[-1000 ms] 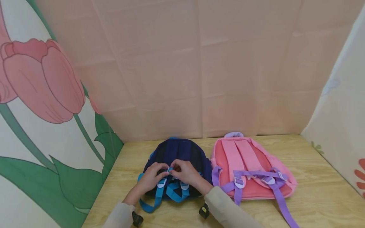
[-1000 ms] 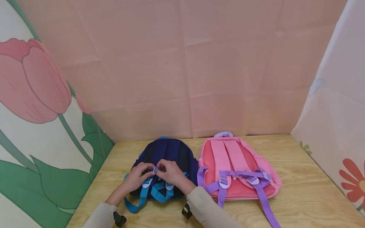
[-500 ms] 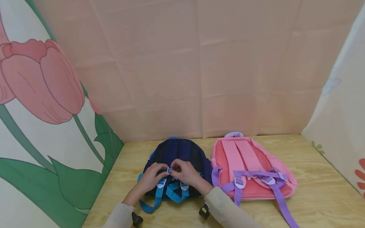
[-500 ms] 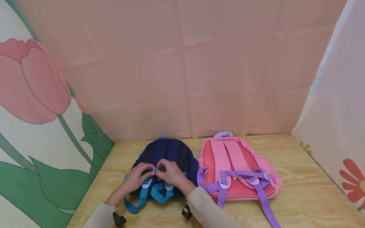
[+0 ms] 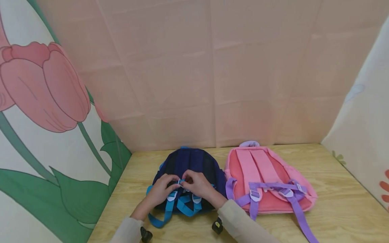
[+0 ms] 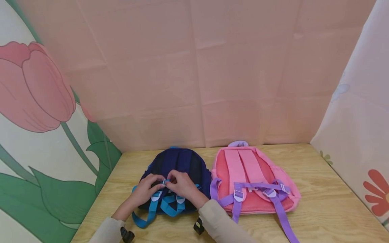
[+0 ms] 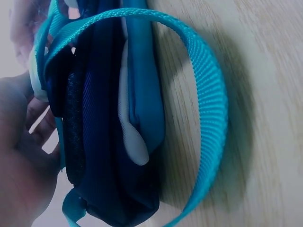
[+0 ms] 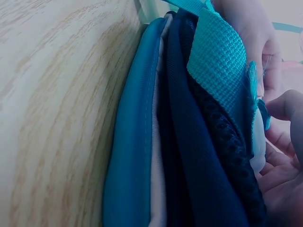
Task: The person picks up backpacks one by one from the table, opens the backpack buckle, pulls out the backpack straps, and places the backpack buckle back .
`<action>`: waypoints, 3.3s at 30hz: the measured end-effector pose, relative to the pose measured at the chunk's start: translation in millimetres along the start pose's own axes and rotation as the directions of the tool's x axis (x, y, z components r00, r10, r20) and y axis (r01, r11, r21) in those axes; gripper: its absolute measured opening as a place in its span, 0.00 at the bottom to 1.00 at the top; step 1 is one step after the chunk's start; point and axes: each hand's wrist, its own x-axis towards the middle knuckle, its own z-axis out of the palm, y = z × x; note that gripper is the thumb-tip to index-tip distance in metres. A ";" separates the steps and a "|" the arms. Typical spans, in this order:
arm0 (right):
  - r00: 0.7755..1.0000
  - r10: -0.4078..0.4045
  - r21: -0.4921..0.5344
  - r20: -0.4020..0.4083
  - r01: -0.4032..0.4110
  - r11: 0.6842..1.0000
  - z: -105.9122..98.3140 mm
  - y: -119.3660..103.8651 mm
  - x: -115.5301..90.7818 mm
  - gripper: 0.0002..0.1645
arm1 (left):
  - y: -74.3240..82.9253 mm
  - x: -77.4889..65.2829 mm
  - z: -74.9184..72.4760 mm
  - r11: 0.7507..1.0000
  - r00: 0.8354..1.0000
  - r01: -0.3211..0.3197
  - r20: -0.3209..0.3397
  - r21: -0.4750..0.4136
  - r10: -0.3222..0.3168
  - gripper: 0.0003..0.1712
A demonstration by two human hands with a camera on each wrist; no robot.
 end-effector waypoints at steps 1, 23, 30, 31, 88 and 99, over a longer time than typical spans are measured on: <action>1.000 0.000 0.000 0.000 0.000 1.000 0.0 0.1 0.0 0.03 | 0.1 0.0 0.0 1.000 1.000 0.001 -0.001 0.000 -0.001 0.11; 1.000 0.008 -0.001 0.013 -0.008 1.000 -0.1 -1.8 1.7 0.06 | 0.8 0.3 -0.8 1.000 1.000 -0.013 -0.011 0.023 0.013 0.11; 0.999 0.016 0.017 0.031 -0.016 1.000 -1.1 -3.8 1.3 0.08 | 1.0 -0.3 -0.8 0.999 1.000 -0.026 -0.014 0.028 0.026 0.10; 0.999 0.017 0.017 0.034 -0.018 1.000 -1.2 -4.0 1.3 0.08 | 1.0 -0.3 -0.7 0.999 1.000 -0.028 -0.013 0.029 0.028 0.10; 0.999 0.022 0.003 -0.047 -0.022 1.000 5.5 -4.8 -6.5 0.05 | -2.3 -2.4 3.3 0.999 0.999 -0.037 -0.004 0.037 0.037 0.10; 0.999 0.046 0.010 -0.021 -0.046 0.999 2.3 -3.9 -7.4 0.08 | -1.4 -1.5 4.5 0.998 0.999 -0.046 -0.006 0.043 0.047 0.11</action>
